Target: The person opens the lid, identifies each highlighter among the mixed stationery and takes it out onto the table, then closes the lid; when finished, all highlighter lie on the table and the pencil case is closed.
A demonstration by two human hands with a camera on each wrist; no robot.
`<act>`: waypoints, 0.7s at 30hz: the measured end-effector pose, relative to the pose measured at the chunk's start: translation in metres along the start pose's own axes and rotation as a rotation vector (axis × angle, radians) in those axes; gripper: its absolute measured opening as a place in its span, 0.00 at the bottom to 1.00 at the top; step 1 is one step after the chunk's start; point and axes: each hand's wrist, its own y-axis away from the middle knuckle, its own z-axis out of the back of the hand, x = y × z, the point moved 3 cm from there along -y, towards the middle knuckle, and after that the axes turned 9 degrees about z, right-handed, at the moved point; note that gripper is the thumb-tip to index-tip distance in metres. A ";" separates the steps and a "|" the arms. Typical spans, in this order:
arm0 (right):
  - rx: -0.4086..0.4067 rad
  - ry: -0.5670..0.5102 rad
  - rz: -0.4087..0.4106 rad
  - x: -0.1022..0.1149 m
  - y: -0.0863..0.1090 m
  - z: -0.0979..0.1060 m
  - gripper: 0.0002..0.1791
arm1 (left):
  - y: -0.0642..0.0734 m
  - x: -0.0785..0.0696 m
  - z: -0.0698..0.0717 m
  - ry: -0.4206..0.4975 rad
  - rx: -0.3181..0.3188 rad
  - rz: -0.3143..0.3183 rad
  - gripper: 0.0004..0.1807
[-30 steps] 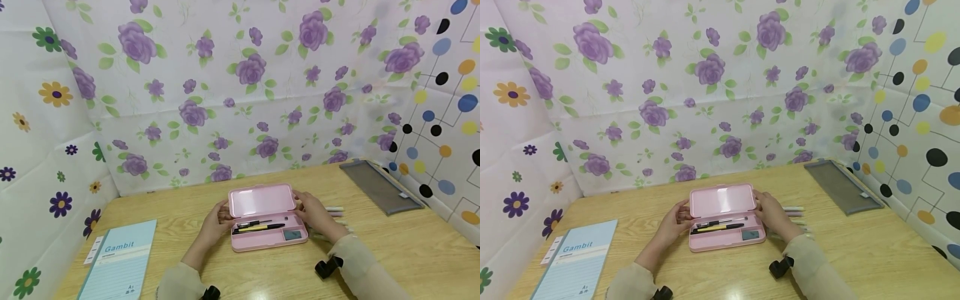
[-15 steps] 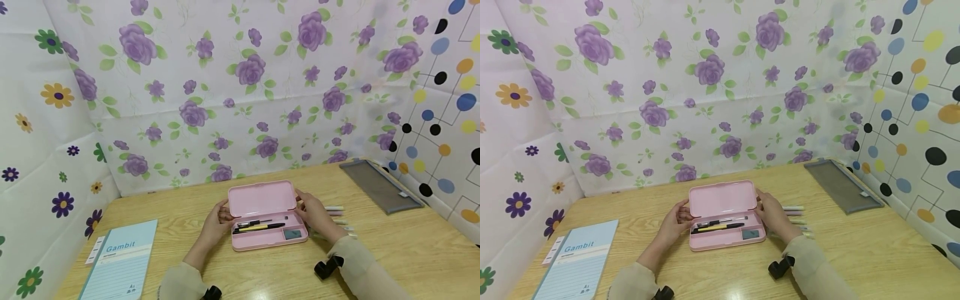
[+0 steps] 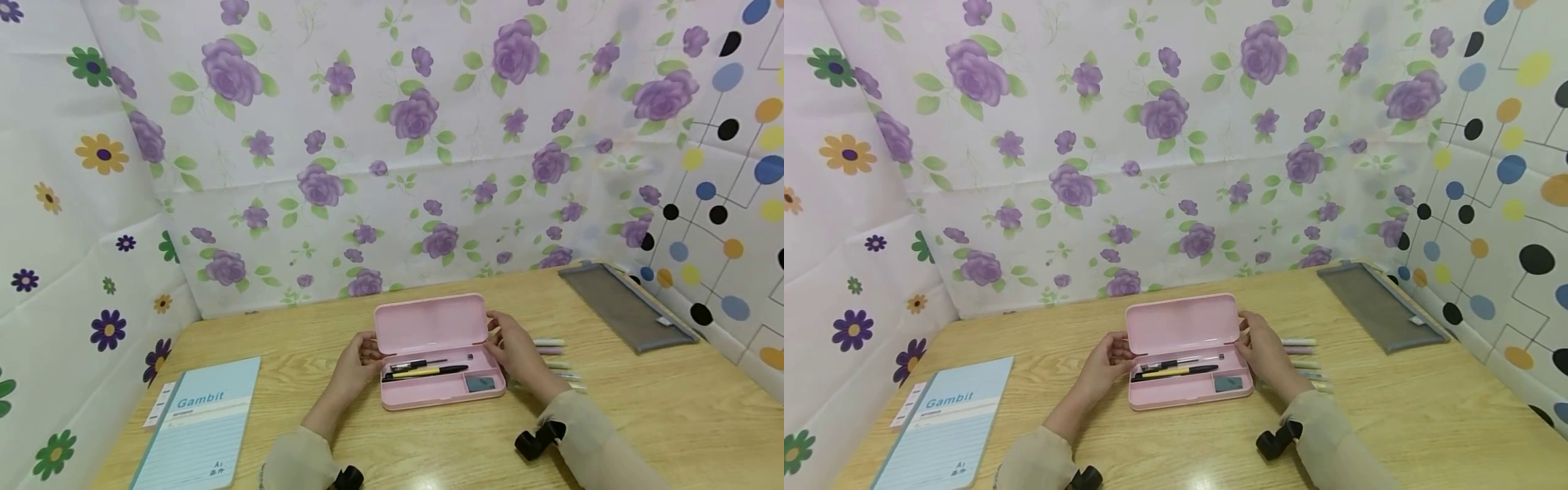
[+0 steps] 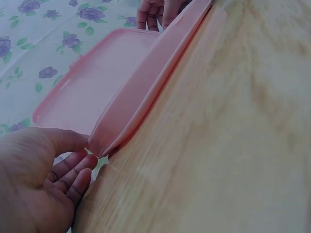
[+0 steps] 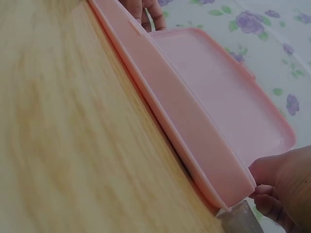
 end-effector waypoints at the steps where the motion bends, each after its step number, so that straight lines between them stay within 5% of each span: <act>1: -0.008 -0.009 -0.005 0.000 0.000 0.000 0.29 | 0.000 0.001 0.000 -0.001 -0.001 -0.001 0.23; 14: -0.024 0.007 0.031 0.000 0.004 0.002 0.17 | 0.002 0.002 0.000 -0.013 0.016 -0.025 0.17; 21: 0.053 0.053 0.061 0.003 0.001 0.008 0.31 | 0.001 0.002 0.000 0.012 0.019 -0.026 0.16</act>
